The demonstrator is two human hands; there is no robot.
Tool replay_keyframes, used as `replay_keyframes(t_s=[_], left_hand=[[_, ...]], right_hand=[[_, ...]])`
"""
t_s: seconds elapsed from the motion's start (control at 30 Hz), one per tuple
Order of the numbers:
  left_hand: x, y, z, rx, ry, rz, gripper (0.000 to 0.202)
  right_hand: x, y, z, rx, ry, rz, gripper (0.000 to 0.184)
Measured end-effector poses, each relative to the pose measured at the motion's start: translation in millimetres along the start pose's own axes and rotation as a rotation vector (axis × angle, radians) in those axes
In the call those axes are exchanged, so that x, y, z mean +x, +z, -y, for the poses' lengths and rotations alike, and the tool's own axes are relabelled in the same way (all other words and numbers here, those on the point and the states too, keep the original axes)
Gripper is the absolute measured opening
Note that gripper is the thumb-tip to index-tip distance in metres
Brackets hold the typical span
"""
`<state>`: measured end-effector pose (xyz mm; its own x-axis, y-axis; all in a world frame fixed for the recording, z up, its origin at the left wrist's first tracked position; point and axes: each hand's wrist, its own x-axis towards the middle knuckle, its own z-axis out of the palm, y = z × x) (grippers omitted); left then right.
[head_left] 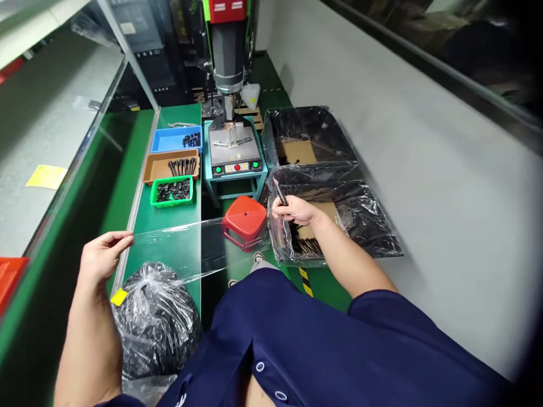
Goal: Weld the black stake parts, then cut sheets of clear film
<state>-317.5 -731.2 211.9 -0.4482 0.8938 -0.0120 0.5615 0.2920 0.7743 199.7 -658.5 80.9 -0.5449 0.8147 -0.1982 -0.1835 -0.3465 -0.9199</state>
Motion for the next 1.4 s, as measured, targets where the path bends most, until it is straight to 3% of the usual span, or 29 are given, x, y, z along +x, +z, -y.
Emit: replay_keyframes(t_s=[0.23,0.43,0.6,0.83,1.0,1.13,1.27,1.4], left_hand=[[62.8,88.8,-49.2,0.015,0.122,0.195,0.036],[114.5,194.3,-124.0,0.038,0.234,0.348,0.036],[162.6,314.7,-194.2,0.082,0.354,0.5,0.032],[220.0,503.2,-267.9,0.284,0.495,0.531,0.027],[240.0,614.9,-308.4,0.481,0.613,0.572,0.026],[243.1,690.0,-330.6,0.6,0.709,0.57,0.025],[239.8,749.6,-341.3,0.705,0.738,0.594,0.026],[235.4,793.5,-342.3,0.784,0.745,0.594,0.028]], right_hand=[[-53.2,-43.1,-28.6,0.098,-0.059,-0.21,0.045],[-62.1,-111.0,-37.6,0.195,-0.143,-0.393,0.044],[-57.5,-180.9,-51.3,0.245,-0.181,-0.625,0.045],[-49.3,-272.5,-76.8,0.338,-0.198,-0.961,0.047],[-37.4,-328.8,-101.9,0.375,-0.166,-1.1,0.048],[-28.7,-361.2,-119.7,0.391,-0.154,-1.173,0.046],[-18.1,-388.3,-139.9,0.453,-0.142,-1.239,0.047],[-7.9,-410.9,-161.3,0.483,-0.072,-1.344,0.047]])
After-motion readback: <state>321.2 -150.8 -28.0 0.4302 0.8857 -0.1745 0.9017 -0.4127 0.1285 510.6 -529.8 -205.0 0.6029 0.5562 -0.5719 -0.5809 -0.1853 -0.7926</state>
